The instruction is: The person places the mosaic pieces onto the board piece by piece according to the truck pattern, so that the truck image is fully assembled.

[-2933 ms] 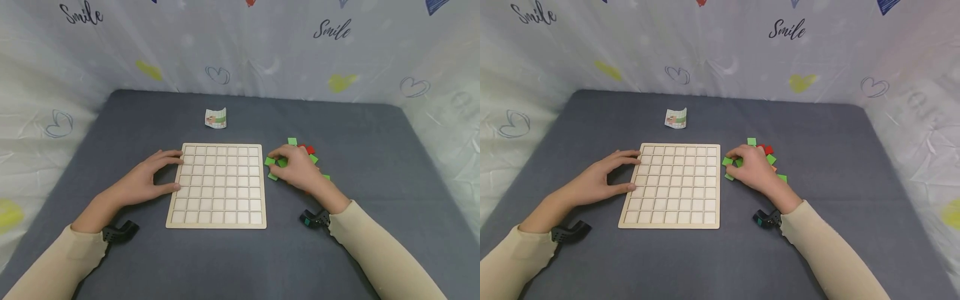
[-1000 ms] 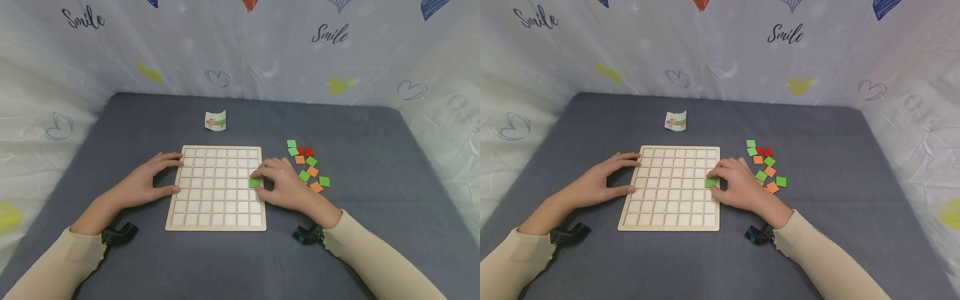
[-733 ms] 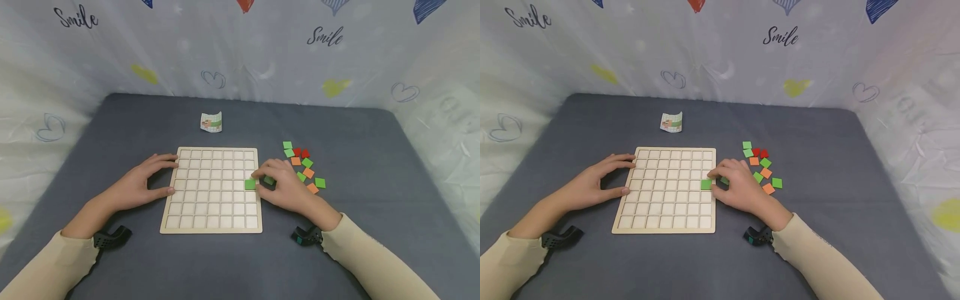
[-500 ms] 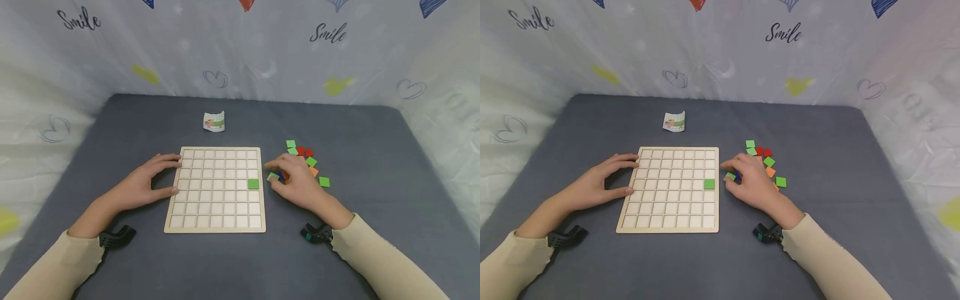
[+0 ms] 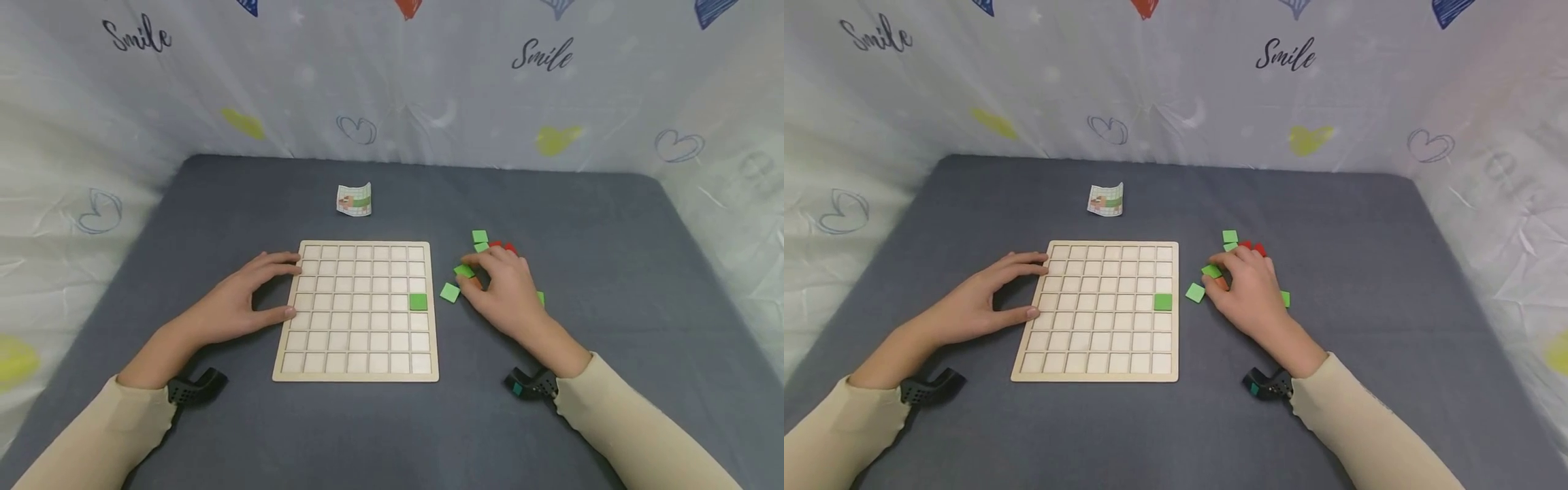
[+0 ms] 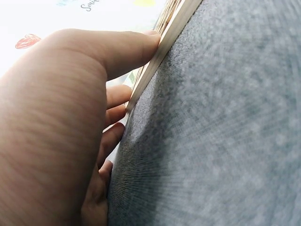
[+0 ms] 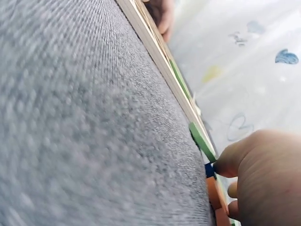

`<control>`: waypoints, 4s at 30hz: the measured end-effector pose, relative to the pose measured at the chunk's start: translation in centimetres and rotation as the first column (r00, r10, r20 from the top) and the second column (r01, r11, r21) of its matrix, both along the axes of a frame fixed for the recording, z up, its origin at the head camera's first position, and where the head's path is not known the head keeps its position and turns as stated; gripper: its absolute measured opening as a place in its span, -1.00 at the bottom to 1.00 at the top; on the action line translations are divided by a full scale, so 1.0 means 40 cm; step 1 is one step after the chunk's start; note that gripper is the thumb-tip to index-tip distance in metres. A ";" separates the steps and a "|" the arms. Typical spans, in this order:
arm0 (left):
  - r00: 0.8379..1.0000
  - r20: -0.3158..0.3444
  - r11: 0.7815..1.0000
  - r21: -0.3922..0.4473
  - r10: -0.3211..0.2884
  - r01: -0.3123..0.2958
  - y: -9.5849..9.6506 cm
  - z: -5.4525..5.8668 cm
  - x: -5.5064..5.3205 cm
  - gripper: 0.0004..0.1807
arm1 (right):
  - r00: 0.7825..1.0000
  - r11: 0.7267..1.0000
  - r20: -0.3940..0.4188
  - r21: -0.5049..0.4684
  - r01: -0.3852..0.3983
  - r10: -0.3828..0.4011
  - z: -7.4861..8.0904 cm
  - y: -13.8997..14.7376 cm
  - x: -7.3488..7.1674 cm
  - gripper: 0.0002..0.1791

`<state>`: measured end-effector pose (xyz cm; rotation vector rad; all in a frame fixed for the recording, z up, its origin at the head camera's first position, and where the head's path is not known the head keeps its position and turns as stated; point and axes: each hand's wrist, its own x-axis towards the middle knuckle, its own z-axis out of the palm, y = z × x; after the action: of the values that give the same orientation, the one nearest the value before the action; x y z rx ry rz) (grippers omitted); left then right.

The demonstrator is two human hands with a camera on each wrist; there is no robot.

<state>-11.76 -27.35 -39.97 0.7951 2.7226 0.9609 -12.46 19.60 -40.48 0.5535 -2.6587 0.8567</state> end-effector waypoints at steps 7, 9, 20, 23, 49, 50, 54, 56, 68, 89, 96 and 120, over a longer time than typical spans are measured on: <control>1.000 -0.002 1.000 0.005 0.002 -0.002 0.000 -0.002 0.000 -0.32 | 0.994 0.997 0.084 0.041 0.061 -0.064 0.003 -0.009 -0.006 -0.62; 1.000 -0.008 1.000 0.008 0.002 -0.002 0.000 -0.005 0.001 -0.32 | 0.992 0.996 0.100 0.041 0.075 -0.079 0.005 -0.011 -0.006 -0.63; 1.000 -0.024 1.000 -0.002 0.007 -0.007 0.002 -0.008 0.000 -0.26 | 0.988 0.994 0.114 0.003 0.106 -0.106 0.015 -0.018 -0.014 -0.58; 1.000 -0.020 1.000 -0.004 0.007 -0.007 0.002 -0.006 0.001 -0.26 | 0.989 0.995 0.113 -0.001 0.099 -0.099 0.012 -0.018 -0.014 -0.59; 1.000 -0.009 1.000 -0.009 0.009 -0.009 0.003 -0.003 0.002 -0.27 | 0.991 0.990 0.059 -0.084 -0.114 0.119 0.013 -0.026 0.000 -0.72; 1.000 -0.004 1.000 -0.010 0.008 -0.008 0.003 -0.002 0.003 -0.27 | 0.990 0.988 0.059 -0.086 -0.126 0.132 0.015 -0.028 0.003 -0.72; 1.000 0.009 1.000 -0.010 0.005 -0.005 0.004 0.000 0.002 -0.27 | 0.981 0.979 0.055 -0.092 -0.180 0.186 0.021 -0.042 0.018 -0.72; 1.000 0.005 1.000 -0.005 0.003 -0.003 0.004 0.000 0.002 -0.28 | 0.976 0.973 0.045 -0.099 -0.208 0.213 0.024 -0.049 0.027 -0.74; 1.000 0.024 1.000 -0.003 0.005 -0.005 0.004 0.003 0.005 -0.29 | 0.923 0.919 -0.043 -0.085 -0.385 0.383 0.013 -0.081 0.066 -0.72; 1.000 0.010 1.000 0.006 -0.008 0.008 -0.001 0.004 0.001 -0.29 | 0.854 0.855 -0.070 -0.028 -0.518 0.515 -0.008 -0.094 0.062 -0.73; 1.000 0.001 1.000 0.006 -0.004 0.004 -0.003 -0.002 0.001 -0.30 | 0.847 0.846 -0.073 -0.058 -0.530 0.526 -0.013 -0.094 0.059 -0.68; 1.000 0.012 1.000 -0.021 0.022 -0.022 -0.010 0.009 0.015 -0.29 | 0.835 0.834 -0.077 -0.058 -0.549 0.544 -0.013 -0.098 0.062 -0.71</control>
<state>-11.17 -27.75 -39.62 0.7549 2.7318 0.9377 -9.98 15.70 -41.00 1.3400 -2.4194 1.0625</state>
